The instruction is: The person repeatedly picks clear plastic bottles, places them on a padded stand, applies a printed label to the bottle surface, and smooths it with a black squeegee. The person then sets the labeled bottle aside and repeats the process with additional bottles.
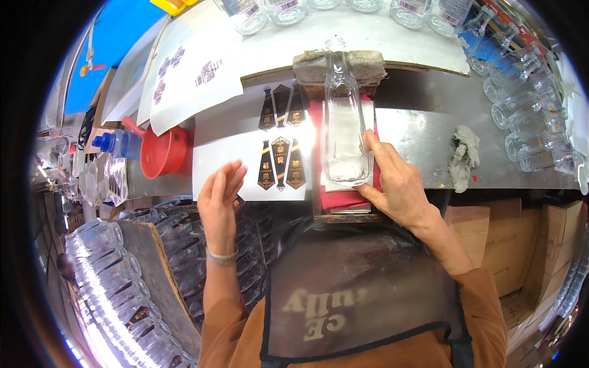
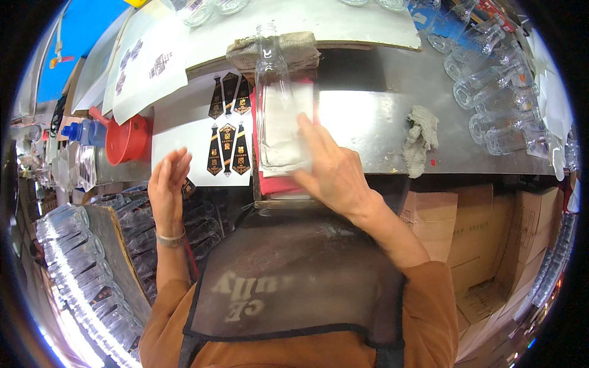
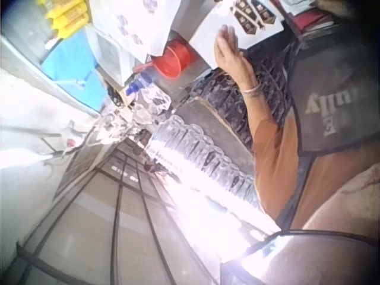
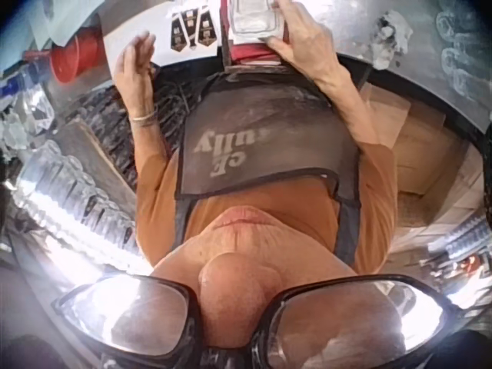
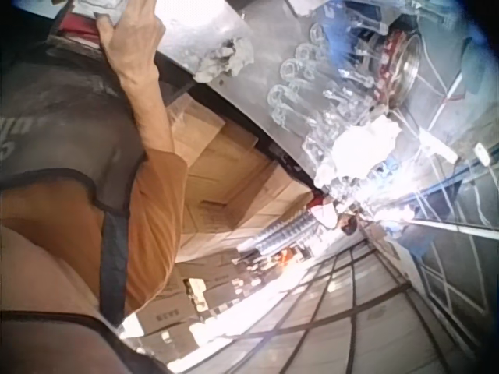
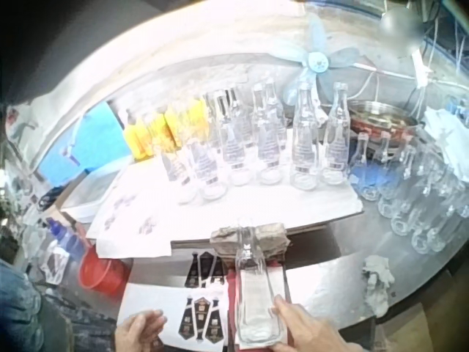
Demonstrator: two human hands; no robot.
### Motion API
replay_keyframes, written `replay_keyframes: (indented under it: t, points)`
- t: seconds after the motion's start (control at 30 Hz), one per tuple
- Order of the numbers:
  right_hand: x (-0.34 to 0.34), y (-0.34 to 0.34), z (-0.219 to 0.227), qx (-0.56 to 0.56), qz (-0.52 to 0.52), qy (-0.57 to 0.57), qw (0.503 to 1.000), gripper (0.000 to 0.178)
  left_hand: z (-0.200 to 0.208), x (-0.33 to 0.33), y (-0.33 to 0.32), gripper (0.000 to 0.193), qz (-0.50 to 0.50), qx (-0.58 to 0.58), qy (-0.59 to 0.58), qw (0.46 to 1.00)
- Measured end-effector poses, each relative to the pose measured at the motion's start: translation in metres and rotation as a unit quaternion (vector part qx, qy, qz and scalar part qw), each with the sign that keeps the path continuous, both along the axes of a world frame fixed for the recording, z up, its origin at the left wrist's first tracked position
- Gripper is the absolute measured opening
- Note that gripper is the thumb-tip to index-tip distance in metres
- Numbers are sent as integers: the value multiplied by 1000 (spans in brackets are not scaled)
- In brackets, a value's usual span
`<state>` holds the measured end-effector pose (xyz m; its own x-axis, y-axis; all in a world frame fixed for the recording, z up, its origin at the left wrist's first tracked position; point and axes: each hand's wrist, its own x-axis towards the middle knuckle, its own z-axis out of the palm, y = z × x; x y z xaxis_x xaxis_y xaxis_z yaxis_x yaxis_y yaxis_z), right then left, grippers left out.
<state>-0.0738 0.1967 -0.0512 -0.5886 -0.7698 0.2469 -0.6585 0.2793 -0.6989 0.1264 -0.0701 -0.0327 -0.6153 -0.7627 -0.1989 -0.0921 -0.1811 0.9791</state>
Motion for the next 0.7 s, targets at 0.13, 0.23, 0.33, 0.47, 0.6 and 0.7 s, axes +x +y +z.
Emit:
replay_keyframes:
  t: [0.13,0.23,0.33,0.47,0.6,0.7]
  points:
    - [1,0,4,32,4,-9,999,86,23,-56,-5,28,-63,-18,139,988]
    - [-1,2,13,66,9,-48,997,84,29,-42,-18,20,-20,-208,115,971]
    - [-2,4,10,62,6,-59,996,84,3,12,-23,19,-2,-522,-45,852]
    - [-2,2,12,86,4,-95,992,83,-52,71,1,68,-77,-614,-265,739]
    - [-2,1,5,51,18,-43,998,82,-92,89,-6,87,-57,-615,-307,724]
    - [0,3,13,69,4,-70,995,80,-85,90,-14,51,-49,-630,-244,736]
